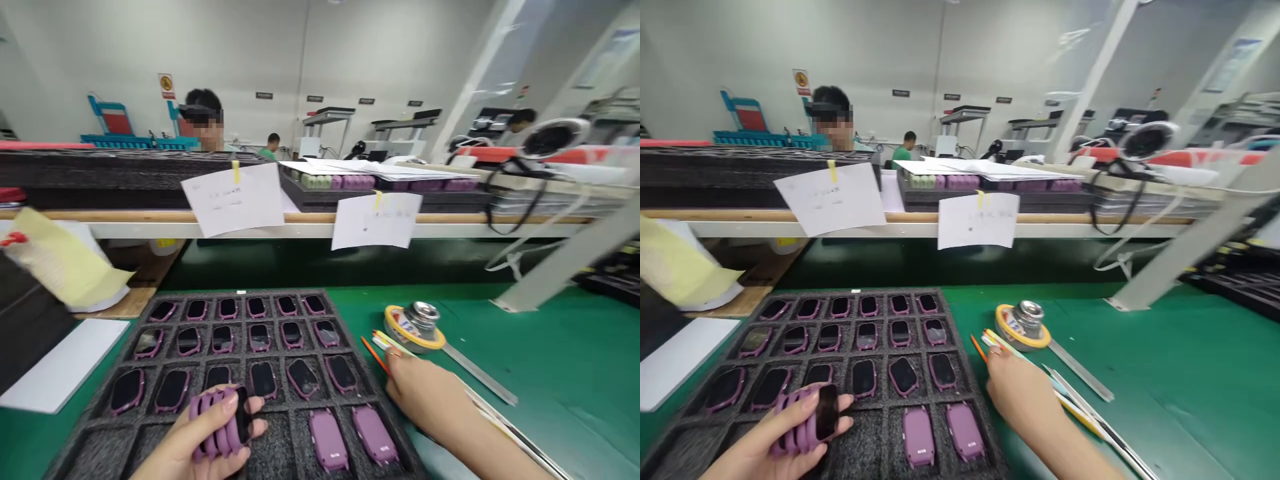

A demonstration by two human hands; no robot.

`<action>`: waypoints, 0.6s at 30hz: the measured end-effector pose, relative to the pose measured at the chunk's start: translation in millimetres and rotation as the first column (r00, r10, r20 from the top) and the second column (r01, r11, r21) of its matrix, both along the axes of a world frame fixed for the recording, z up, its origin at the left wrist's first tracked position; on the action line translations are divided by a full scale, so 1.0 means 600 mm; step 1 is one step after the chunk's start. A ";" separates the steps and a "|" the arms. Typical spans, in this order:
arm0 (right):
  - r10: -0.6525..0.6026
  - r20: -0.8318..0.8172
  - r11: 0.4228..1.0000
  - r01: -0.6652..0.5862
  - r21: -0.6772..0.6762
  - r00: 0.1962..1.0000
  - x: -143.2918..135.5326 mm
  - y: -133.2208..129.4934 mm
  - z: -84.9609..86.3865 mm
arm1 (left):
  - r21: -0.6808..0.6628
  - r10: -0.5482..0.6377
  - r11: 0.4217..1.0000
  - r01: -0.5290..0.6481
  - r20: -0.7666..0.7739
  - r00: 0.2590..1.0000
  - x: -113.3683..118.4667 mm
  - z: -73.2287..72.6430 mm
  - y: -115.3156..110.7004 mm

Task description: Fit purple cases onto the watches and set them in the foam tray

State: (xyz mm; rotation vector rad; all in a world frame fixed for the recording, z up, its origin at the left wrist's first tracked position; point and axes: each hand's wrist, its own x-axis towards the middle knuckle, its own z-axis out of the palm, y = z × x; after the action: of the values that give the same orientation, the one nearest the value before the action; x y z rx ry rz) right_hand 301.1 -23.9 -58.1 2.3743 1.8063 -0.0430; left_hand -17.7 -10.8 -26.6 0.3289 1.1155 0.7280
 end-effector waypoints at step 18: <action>0.650 -0.159 0.753 -0.603 0.263 0.743 -0.299 0.248 0.037 | 0.333 -0.358 0.888 0.317 0.070 0.931 -0.005 -0.112 0.027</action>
State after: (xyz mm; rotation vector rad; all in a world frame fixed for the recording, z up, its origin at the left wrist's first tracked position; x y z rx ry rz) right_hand 121.4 124.9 -36.1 1.7757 2.7646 -0.0791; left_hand -20.5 5.6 -93.8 0.7225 0.7862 0.6043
